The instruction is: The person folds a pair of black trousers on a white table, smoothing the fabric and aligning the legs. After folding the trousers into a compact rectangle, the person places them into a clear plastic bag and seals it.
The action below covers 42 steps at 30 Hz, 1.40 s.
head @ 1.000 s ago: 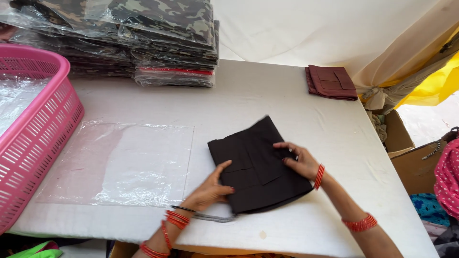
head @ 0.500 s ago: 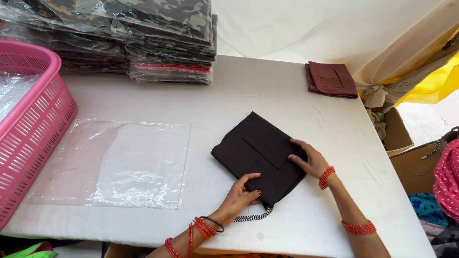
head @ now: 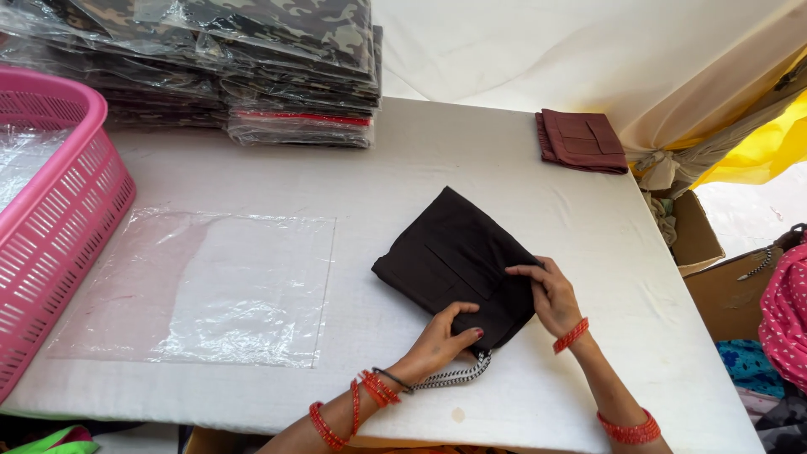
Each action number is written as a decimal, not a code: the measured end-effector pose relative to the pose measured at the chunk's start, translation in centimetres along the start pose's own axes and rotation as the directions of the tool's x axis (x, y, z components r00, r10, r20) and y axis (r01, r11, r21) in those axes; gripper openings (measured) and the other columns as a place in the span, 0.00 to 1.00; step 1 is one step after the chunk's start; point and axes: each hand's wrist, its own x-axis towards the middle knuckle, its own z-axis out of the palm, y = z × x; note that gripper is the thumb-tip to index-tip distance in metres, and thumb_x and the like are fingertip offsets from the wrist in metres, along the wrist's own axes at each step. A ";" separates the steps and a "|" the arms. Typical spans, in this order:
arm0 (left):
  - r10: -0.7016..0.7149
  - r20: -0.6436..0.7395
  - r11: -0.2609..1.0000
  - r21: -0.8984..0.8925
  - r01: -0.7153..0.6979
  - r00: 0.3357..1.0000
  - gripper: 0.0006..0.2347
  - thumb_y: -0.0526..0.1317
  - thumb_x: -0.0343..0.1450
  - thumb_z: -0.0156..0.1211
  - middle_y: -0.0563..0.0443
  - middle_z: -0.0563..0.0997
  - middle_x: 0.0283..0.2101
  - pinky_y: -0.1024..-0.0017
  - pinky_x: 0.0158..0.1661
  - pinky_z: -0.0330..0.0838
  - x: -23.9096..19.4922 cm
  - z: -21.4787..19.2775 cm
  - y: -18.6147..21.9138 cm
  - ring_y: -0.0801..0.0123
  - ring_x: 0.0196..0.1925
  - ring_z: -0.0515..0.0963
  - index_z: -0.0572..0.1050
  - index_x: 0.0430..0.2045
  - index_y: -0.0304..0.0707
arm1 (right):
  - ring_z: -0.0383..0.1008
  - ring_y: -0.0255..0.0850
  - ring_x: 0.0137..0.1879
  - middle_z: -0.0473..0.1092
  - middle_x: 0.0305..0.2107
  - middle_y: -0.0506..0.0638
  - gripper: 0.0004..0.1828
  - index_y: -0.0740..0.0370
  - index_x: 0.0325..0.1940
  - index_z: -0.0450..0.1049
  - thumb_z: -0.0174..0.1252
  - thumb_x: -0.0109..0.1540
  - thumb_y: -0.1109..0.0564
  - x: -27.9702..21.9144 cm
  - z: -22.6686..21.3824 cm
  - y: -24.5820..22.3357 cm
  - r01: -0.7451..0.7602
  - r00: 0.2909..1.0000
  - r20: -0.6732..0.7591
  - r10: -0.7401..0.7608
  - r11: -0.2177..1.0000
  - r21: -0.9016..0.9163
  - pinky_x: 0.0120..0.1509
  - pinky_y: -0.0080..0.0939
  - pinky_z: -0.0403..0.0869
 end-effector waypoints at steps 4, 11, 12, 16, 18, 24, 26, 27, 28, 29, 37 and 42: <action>0.126 -0.004 0.988 0.085 -0.125 0.992 0.24 0.41 0.74 0.58 0.38 0.78 0.50 0.72 0.42 0.82 2.0 0.9 1.1 0.69 0.45 0.83 0.62 0.63 0.30 | 0.76 0.42 0.49 0.69 0.56 0.52 0.21 0.55 0.61 0.76 0.47 0.66 0.59 -2.3 0.2 -1.5 0.059 0.997 0.057 -0.059 0.998 -0.001 0.50 0.44 0.77; 0.186 -0.086 0.969 0.183 -0.168 0.979 0.28 0.45 0.74 0.57 0.37 0.74 0.55 0.69 0.47 0.78 3.7 1.7 3.2 0.64 0.53 0.80 0.58 0.67 0.32 | 0.70 0.56 0.61 0.58 0.65 0.62 0.47 0.57 0.72 0.62 0.67 0.53 0.40 -3.0 -0.1 -3.5 0.247 0.944 0.251 -0.215 0.964 -0.103 0.57 0.53 0.74; 0.192 -0.078 0.971 0.158 -0.178 0.978 0.28 0.45 0.73 0.56 0.38 0.74 0.55 0.70 0.48 0.77 3.3 1.5 3.6 0.65 0.54 0.79 0.58 0.68 0.34 | 0.71 0.56 0.60 0.58 0.65 0.62 0.49 0.57 0.72 0.61 0.71 0.50 0.43 -2.9 0.0 -4.0 0.249 0.944 0.248 -0.215 0.962 -0.111 0.57 0.52 0.75; 0.173 -0.022 0.945 0.286 -0.159 0.985 0.30 0.43 0.75 0.56 0.28 0.77 0.50 0.63 0.43 0.74 0.6 -1.0 5.0 0.57 0.42 0.80 0.55 0.74 0.44 | 0.78 0.46 0.47 0.60 0.65 0.56 0.42 0.51 0.70 0.63 0.65 0.51 0.57 -2.4 0.2 -3.4 0.118 0.970 0.225 -0.090 0.987 -0.113 0.43 0.42 0.80; 0.185 0.181 0.874 0.420 -0.246 0.966 0.24 0.44 0.74 0.53 0.47 0.77 0.56 0.67 0.45 0.81 -0.8 -3.3 4.5 0.69 0.47 0.84 0.61 0.68 0.52 | 0.77 0.40 0.33 0.63 0.65 0.51 0.39 0.47 0.69 0.67 0.58 0.53 0.68 -2.2 0.1 -2.9 0.032 0.983 0.186 0.006 0.979 -0.200 0.32 0.38 0.78; 0.418 -0.516 0.466 0.828 0.311 0.748 0.17 0.48 0.77 0.52 0.40 0.81 0.54 0.57 0.56 0.75 -5.7 -16.0 0.3 0.54 0.55 0.80 0.75 0.55 0.36 | 0.73 0.37 0.27 0.65 0.63 0.48 0.34 0.47 0.62 0.73 0.57 0.54 0.72 -1.4 0.7 -1.4 0.034 0.988 0.154 -0.001 0.976 -0.214 0.28 0.35 0.74; 0.407 -0.541 0.304 0.840 0.449 0.736 0.23 0.51 0.75 0.52 0.35 0.77 0.58 0.50 0.56 0.72 -7.9 -18.0 1.0 0.47 0.59 0.75 0.72 0.58 0.32 | 0.75 0.37 0.30 0.65 0.62 0.49 0.35 0.48 0.61 0.74 0.58 0.53 0.72 -1.5 1.0 -1.5 0.055 0.988 0.149 -0.028 0.982 -0.180 0.30 0.35 0.75; 0.398 -0.560 0.131 0.819 0.559 0.726 0.28 0.55 0.74 0.52 0.30 0.72 0.61 0.43 0.57 0.69 -8.8 -18.9 1.3 0.40 0.64 0.70 0.69 0.61 0.29 | 0.76 0.37 0.33 0.65 0.61 0.51 0.35 0.49 0.60 0.74 0.58 0.51 0.73 -1.5 1.0 -1.5 0.071 0.989 0.138 -0.050 0.986 -0.154 0.31 0.35 0.76; 0.401 -0.564 0.132 0.815 0.564 0.722 0.28 0.55 0.74 0.52 0.30 0.72 0.61 0.43 0.57 0.69 -8.8 -19.4 0.7 0.40 0.64 0.70 0.69 0.61 0.29 | 0.76 0.37 0.33 0.65 0.61 0.51 0.35 0.49 0.60 0.74 0.58 0.51 0.73 -1.4 1.0 -1.6 0.077 0.988 0.141 -0.055 0.985 -0.152 0.31 0.35 0.76; 0.395 -0.585 0.067 0.788 0.612 0.709 0.31 0.58 0.72 0.52 0.28 0.69 0.63 0.36 0.57 0.65 -8.8 -19.8 0.1 0.35 0.66 0.66 0.68 0.61 0.29 | 0.77 0.38 0.38 0.65 0.60 0.52 0.36 0.50 0.59 0.75 0.58 0.49 0.73 -1.5 1.0 -1.6 0.112 0.987 0.131 -0.096 0.986 -0.121 0.33 0.35 0.77; 0.495 -0.564 0.124 0.798 0.589 0.661 0.28 0.58 0.72 0.53 0.31 0.68 0.65 0.39 0.61 0.56 -8.2 -20.4 -1.8 0.36 0.68 0.63 0.71 0.60 0.36 | 0.80 0.41 0.43 0.68 0.60 0.50 0.33 0.52 0.54 0.78 0.58 0.48 0.76 -1.8 1.5 1.2 0.106 0.990 0.101 -0.099 0.992 -0.070 0.39 0.34 0.78; 0.533 -0.501 0.230 0.861 0.453 0.682 0.22 0.53 0.72 0.55 0.32 0.70 0.61 0.48 0.59 0.56 -7.7 -18.0 -0.7 0.42 0.63 0.66 0.76 0.53 0.36 | 0.80 0.41 0.46 0.69 0.58 0.52 0.32 0.52 0.53 0.79 0.57 0.49 0.75 -1.8 2.1 1.8 0.125 0.989 0.081 -0.123 0.992 -0.027 0.39 0.35 0.80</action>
